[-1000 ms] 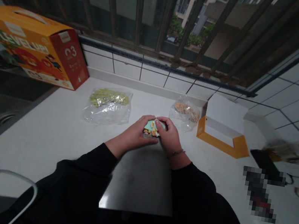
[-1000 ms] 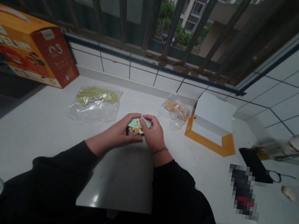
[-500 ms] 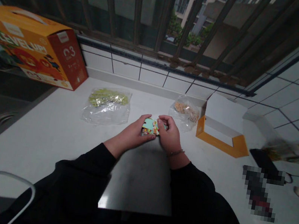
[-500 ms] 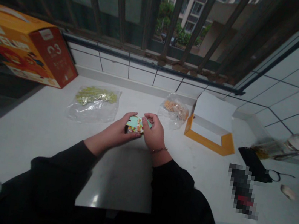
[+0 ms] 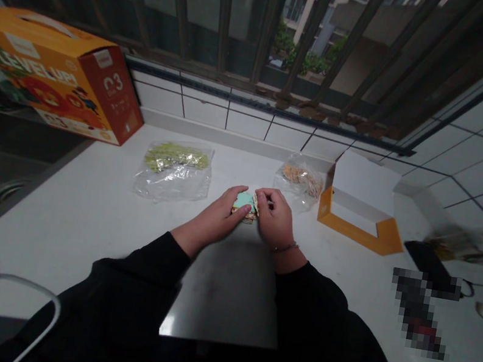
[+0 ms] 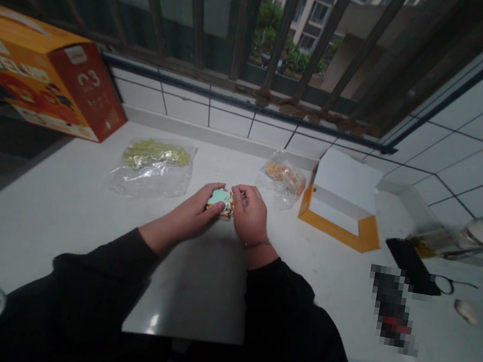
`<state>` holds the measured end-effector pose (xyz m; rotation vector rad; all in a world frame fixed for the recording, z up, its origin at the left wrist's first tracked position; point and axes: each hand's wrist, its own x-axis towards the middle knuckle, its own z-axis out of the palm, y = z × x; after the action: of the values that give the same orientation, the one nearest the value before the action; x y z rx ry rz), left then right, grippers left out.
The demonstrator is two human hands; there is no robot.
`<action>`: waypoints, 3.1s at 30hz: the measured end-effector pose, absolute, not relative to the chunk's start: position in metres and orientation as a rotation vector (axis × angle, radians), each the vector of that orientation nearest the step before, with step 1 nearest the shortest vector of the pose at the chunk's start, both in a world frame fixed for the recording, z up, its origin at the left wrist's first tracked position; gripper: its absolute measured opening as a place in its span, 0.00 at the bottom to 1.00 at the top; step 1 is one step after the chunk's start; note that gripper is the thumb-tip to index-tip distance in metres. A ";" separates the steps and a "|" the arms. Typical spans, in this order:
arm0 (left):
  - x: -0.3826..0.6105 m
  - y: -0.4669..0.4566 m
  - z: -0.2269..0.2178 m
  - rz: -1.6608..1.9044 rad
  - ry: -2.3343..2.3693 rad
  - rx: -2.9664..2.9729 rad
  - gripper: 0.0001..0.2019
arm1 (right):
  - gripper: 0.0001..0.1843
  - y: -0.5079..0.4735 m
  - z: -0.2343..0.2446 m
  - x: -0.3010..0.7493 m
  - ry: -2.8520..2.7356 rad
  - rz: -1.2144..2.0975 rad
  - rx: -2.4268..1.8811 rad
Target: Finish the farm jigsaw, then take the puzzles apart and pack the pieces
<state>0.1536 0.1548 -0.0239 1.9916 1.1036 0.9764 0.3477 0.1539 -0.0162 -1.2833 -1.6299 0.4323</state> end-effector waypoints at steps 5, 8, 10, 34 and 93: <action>0.152 0.158 -0.028 0.973 1.095 1.982 0.32 | 0.16 0.153 -0.016 0.345 -1.668 0.491 -1.184; 0.150 0.158 -0.030 0.986 1.054 1.965 0.35 | 0.15 0.153 -0.017 0.342 -1.769 0.480 -1.090; 0.150 0.158 -0.031 0.980 1.042 1.951 0.38 | 0.14 0.153 -0.019 0.340 -1.830 0.478 -1.044; 0.066 0.250 -0.040 1.073 1.634 2.034 0.35 | 0.33 0.150 -0.024 0.335 -2.063 0.534 -1.088; 0.164 0.163 -0.014 0.930 1.099 1.812 0.18 | 0.26 0.252 -0.053 0.431 -1.728 -0.012 -2.088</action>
<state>0.1638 0.1631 -0.0144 1.8124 1.0994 0.9300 0.4305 0.2521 -0.0530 -2.0876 -1.7280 -0.0124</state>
